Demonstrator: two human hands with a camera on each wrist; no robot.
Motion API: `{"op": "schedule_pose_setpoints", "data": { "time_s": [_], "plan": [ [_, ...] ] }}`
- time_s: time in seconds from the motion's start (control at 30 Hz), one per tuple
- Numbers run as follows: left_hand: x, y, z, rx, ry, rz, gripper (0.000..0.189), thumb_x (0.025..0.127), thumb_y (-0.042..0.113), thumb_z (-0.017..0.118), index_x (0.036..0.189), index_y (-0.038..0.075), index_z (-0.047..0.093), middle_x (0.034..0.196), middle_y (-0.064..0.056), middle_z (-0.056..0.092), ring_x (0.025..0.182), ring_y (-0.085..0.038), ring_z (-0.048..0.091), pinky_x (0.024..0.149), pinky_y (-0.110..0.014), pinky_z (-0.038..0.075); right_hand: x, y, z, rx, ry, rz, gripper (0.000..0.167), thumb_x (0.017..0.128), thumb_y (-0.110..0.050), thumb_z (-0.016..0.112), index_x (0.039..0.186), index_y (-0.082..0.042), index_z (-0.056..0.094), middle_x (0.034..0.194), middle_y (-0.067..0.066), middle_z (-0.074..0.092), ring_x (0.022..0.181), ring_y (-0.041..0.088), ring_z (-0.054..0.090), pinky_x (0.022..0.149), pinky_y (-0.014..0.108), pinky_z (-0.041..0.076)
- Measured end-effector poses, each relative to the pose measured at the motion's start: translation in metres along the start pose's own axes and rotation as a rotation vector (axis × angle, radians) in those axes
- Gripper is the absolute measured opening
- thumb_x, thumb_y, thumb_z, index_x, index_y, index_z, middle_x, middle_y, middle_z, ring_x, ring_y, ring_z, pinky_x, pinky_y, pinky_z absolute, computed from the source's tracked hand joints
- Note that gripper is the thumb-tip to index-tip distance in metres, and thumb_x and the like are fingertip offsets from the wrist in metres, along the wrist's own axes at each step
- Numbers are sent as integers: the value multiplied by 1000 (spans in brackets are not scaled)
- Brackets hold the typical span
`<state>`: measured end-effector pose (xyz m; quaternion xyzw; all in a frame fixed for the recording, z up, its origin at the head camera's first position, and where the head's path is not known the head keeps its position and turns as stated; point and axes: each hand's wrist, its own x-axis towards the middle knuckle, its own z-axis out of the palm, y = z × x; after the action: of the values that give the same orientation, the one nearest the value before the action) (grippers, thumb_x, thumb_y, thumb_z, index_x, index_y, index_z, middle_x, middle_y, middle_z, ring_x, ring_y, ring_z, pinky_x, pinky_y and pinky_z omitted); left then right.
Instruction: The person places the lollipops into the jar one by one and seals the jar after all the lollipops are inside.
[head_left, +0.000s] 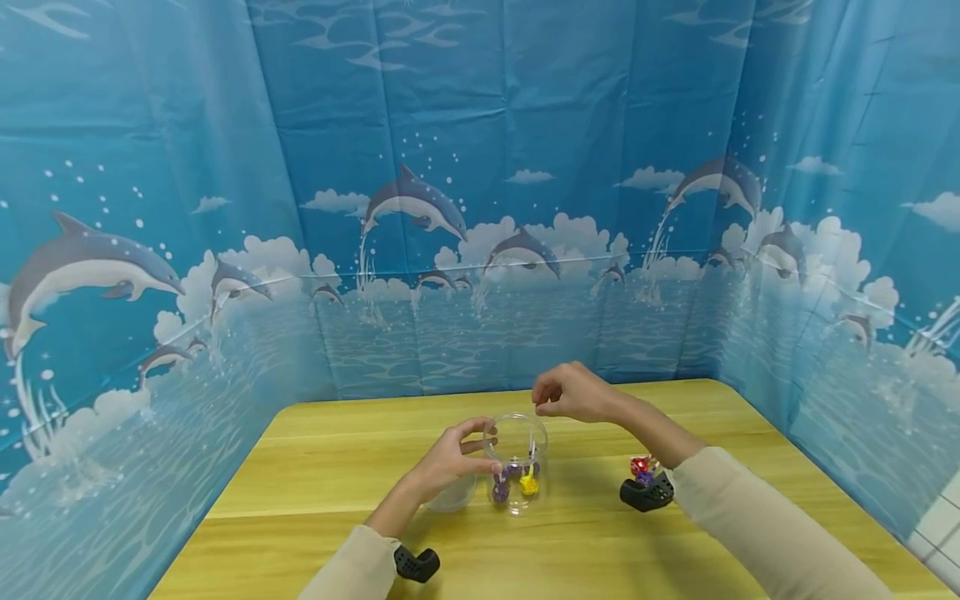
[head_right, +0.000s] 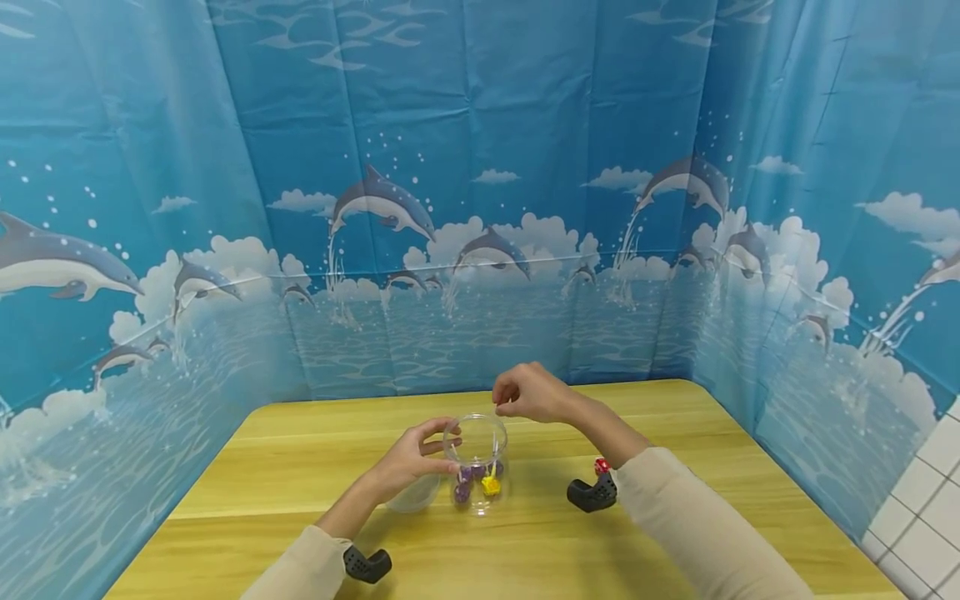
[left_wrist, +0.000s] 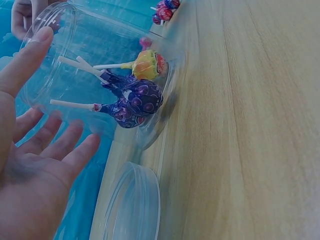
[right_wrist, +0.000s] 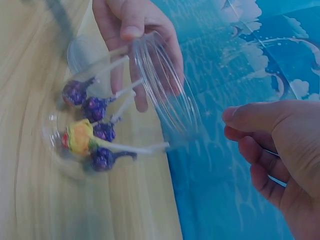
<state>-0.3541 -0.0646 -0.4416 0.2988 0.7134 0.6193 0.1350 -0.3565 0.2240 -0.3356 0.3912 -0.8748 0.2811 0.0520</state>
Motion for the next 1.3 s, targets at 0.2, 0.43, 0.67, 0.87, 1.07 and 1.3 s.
{"op": "schedule_pose_setpoints", "data": {
  "time_s": [0.2,0.43,0.67,0.87,1.07,1.3],
  "plan": [
    [0,0,0,-16,-13,9,68,96,10,77,155,3,43,146,-14,50,141,-41,45,99,-41,55,-13,6,-13,-11,6,40,6,96,-15,77,95,-10,77,89,-8,72,79,10,68,68,30,58],
    [0,-1,-1,-18,-20,17,70,95,14,79,155,4,43,147,-14,49,141,-43,44,98,-40,55,-30,13,-26,-19,27,81,8,96,-17,77,95,-9,76,88,-8,73,80,11,69,71,32,58],
    [0,-2,-1,4,-14,23,72,95,17,79,155,3,43,148,-13,49,140,-42,46,100,-42,54,-48,22,-34,-40,44,87,6,96,-14,76,96,-8,76,88,-6,74,79,11,70,70,31,59],
    [-2,0,-1,12,-5,15,68,96,7,75,156,2,42,148,-11,50,140,-39,47,100,-42,54,-66,25,-42,-53,52,139,4,96,-12,75,97,-9,76,89,-3,75,78,12,69,71,33,57],
    [-1,-2,-2,-2,-10,15,67,96,10,77,154,7,45,148,-11,50,140,-40,46,100,-42,54,-84,32,-45,-28,40,189,5,97,-12,73,99,-7,75,84,-2,74,72,14,69,67,32,56],
    [0,-4,-2,-14,-18,16,71,95,12,79,155,4,43,149,-13,48,141,-42,44,99,-41,54,-106,50,-42,-10,51,237,6,97,-11,74,98,-5,74,77,-7,70,70,13,67,63,30,54]
  ]
}}
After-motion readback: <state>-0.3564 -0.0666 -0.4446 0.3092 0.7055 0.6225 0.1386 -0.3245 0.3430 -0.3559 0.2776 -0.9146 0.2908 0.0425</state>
